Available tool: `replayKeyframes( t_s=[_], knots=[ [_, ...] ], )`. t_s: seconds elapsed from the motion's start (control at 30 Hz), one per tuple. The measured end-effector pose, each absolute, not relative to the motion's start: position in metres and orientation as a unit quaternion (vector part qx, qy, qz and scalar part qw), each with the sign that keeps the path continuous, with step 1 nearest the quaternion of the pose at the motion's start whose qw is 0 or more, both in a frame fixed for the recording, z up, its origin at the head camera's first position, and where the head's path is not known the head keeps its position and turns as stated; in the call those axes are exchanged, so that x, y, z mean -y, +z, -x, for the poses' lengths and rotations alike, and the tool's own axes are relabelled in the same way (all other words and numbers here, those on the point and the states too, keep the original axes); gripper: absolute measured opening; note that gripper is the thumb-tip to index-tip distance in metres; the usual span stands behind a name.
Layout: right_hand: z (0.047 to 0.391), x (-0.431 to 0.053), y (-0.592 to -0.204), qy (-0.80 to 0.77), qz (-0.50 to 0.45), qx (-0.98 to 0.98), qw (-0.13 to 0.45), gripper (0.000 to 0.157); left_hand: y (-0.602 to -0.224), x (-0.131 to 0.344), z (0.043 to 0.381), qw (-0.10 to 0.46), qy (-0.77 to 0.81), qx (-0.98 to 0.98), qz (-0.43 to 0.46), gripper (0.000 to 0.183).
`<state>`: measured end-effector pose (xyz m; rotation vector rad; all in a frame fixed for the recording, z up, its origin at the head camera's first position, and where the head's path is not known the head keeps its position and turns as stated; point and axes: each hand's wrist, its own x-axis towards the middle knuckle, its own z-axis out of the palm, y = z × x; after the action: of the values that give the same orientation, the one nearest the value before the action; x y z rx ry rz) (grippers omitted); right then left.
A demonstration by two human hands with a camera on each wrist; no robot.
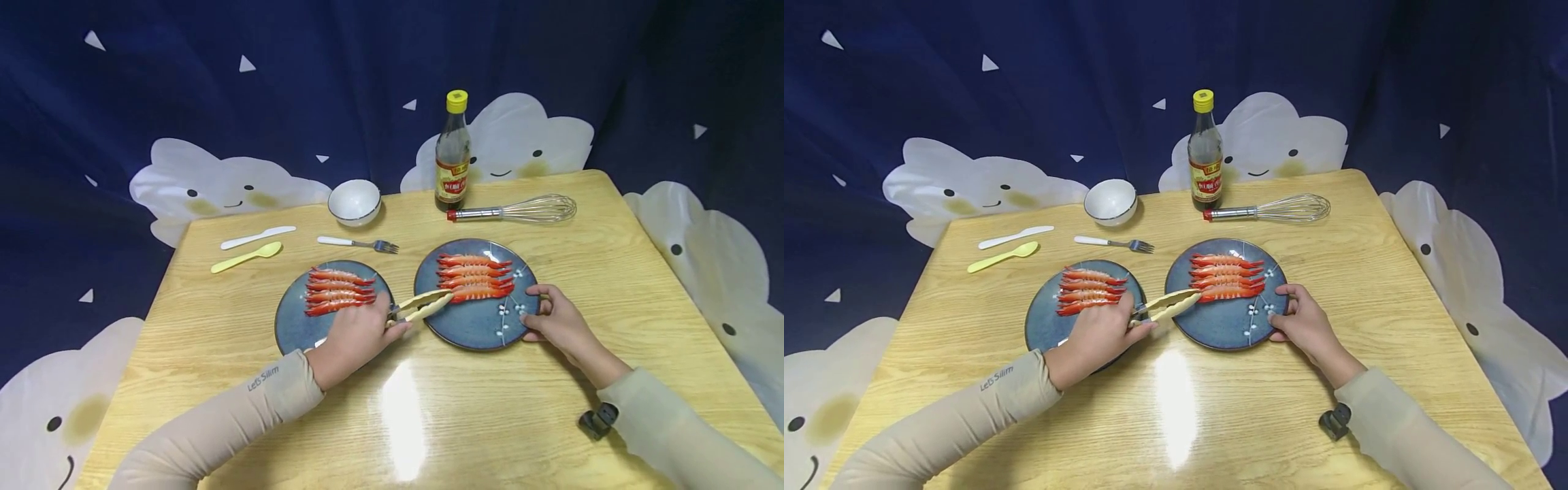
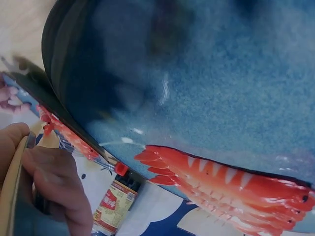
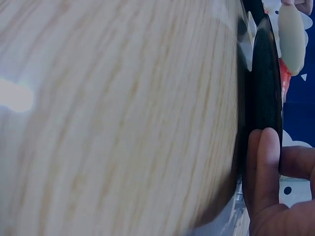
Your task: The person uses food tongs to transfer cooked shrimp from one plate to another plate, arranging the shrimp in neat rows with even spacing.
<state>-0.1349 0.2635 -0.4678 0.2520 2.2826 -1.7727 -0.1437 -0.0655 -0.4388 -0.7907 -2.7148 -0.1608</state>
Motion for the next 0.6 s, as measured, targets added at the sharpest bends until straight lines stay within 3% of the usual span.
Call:
replayKeyframes(
  t_s=[0.27, 0.6],
  knots=[
    [0.145, -0.275, -0.502, -0.617, -0.093, -0.776, 0.094, 0.058, -0.441, 0.066, 0.140, 0.149, -0.035, 0.946, 0.287, 0.051],
    [0.145, -0.277, -0.501, -0.612, -0.093, -0.778, 0.104, 0.058, -0.435, 0.065, 0.139, 0.167, -0.029, 0.940, 0.295, 0.052]
  ],
)
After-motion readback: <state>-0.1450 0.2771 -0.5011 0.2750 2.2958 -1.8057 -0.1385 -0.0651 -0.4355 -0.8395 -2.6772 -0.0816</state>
